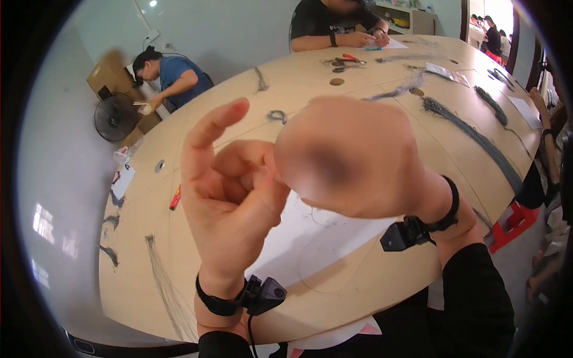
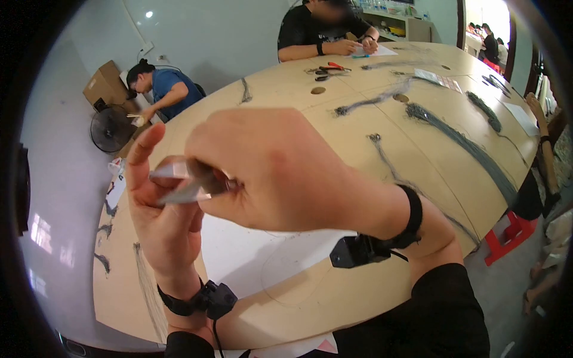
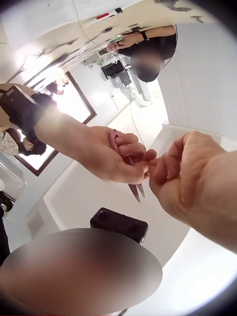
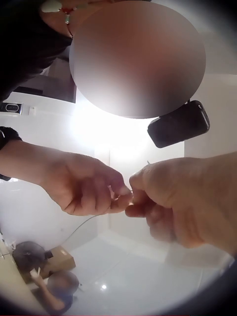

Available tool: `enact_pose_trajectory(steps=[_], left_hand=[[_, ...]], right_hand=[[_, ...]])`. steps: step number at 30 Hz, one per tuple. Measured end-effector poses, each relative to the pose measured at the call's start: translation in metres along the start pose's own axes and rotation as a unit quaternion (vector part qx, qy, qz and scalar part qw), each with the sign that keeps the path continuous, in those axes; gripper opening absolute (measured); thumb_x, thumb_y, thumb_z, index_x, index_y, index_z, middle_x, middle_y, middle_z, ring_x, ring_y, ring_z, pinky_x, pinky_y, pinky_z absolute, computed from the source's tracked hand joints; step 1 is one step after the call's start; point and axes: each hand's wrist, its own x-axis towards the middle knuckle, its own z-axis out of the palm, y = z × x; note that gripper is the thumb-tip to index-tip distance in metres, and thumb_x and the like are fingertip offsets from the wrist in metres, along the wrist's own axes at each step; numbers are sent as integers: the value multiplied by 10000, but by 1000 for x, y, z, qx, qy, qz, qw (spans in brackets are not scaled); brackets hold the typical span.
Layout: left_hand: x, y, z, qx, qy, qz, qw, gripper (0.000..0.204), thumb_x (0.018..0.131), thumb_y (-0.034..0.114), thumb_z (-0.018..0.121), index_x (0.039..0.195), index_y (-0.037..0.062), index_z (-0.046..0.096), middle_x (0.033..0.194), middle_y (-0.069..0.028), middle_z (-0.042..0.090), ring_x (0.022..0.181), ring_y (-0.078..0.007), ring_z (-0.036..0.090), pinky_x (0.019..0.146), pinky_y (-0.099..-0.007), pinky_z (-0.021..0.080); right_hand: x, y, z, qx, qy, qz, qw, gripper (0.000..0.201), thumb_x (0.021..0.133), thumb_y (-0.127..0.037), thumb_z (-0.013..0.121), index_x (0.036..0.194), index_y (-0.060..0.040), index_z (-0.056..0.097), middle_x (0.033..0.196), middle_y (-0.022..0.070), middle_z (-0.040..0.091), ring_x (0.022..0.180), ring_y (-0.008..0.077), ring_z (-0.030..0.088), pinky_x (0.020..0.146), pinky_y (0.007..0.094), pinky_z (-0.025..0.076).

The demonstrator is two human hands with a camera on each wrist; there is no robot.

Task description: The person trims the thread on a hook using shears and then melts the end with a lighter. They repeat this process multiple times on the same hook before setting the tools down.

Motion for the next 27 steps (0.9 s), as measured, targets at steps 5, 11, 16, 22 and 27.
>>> enact_pose_trajectory(steps=[5, 11, 16, 22, 27], left_hand=[[5, -2, -9, 39, 39, 71, 996, 446, 755, 11, 502, 1163, 17, 323, 814, -57, 531, 441, 22, 326, 353, -84, 237], [10, 2, -21, 58, 57, 82, 993, 446, 755, 79, 536, 1153, 7, 349, 793, -36, 558, 376, 34, 270, 323, -90, 196], [10, 4, -24, 77, 44, 70, 994, 450, 747, 75, 543, 1152, 13, 357, 792, -29, 560, 380, 31, 276, 331, -95, 201], [8, -2, -21, 25, 49, 60, 997, 436, 737, 49, 542, 1137, 15, 374, 744, -16, 546, 393, 22, 295, 341, -104, 210], [7, 8, -15, -15, 43, 40, 998, 420, 727, 2, 540, 1117, 7, 383, 709, -43, 537, 409, 10, 326, 341, -114, 230]], right_hand=[[-5, 24, 3, 41, -79, 214, 973, 106, 684, -112, 505, 722, -13, 498, 580, 48, 472, 453, 160, 418, 425, 237, 351], [-64, 84, 55, -26, -377, 312, 872, 237, 673, -197, 523, 750, 27, 509, 715, 166, 538, 691, 285, 521, 626, 334, 401], [-96, 82, 60, -62, -443, 311, 839, 265, 670, -207, 537, 729, 50, 503, 682, 190, 537, 645, 298, 529, 605, 344, 406], [-96, 75, 55, -37, -441, 386, 809, 284, 677, -232, 561, 692, 47, 508, 662, 192, 537, 594, 300, 529, 573, 347, 408], [-101, 115, 55, -228, -289, 212, 905, 164, 648, -128, 505, 663, 32, 533, 680, 175, 537, 647, 320, 527, 593, 369, 418]])
